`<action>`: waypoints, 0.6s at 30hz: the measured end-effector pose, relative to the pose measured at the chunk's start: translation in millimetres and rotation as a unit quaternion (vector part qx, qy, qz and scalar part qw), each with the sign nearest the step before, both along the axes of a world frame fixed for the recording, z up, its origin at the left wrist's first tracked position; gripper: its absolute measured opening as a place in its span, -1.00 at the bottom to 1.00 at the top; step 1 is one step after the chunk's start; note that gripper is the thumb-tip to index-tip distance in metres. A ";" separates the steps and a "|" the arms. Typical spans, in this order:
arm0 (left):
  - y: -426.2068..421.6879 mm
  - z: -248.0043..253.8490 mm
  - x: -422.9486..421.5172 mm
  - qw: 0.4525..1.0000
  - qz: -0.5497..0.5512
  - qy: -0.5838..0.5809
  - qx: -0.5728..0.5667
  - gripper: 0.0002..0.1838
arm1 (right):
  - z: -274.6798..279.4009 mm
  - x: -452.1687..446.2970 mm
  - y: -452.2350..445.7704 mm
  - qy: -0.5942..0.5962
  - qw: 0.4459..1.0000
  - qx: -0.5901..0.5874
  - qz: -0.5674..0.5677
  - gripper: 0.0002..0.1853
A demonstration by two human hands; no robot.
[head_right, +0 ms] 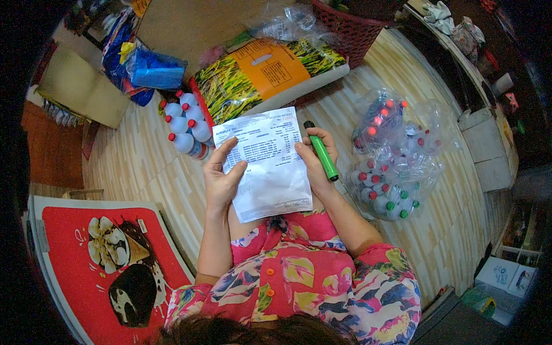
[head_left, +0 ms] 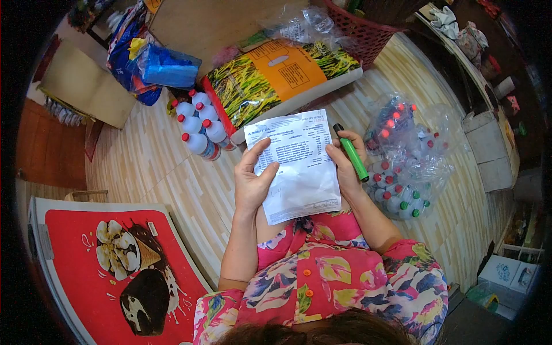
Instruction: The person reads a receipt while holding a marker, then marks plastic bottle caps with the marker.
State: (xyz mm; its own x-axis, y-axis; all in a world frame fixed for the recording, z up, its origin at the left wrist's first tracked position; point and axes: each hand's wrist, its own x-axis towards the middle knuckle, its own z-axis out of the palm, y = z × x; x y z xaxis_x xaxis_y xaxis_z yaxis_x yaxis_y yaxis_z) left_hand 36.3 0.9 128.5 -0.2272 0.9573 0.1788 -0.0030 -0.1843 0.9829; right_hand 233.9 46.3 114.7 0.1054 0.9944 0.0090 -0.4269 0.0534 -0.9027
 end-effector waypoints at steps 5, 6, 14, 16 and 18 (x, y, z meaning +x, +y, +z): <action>-0.2 3.5 1.2 1.000 0.003 0.007 0.000 -0.47 | 2.2 0.3 -0.7 -0.007 1.000 -0.003 -0.001 -0.65; -0.3 3.7 1.3 1.000 0.002 0.004 -0.001 -0.47 | 2.6 0.3 -0.8 -0.004 1.000 -0.004 -0.001 -0.65; -1.2 4.8 1.0 1.000 0.000 -0.006 -0.010 -0.50 | -3.0 1.7 1.1 0.040 0.999 -0.012 0.003 -0.63; -1.2 3.9 1.2 1.000 0.001 -0.003 -0.010 -0.50 | -2.6 0.7 0.5 0.035 0.999 -0.008 0.003 -0.63; -1.3 4.8 2.1 1.000 0.001 -0.013 -0.012 -0.50 | -1.7 1.0 0.1 0.029 1.000 -0.005 0.003 -0.62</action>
State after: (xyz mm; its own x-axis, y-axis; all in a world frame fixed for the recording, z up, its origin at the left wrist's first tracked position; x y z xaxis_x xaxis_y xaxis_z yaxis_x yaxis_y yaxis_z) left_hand 38.4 -0.5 133.3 -0.2341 0.9607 0.1489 -0.0281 -0.1597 0.9868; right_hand 235.0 46.4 113.0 0.0995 0.9950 -0.0069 -0.4794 0.0419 -0.8766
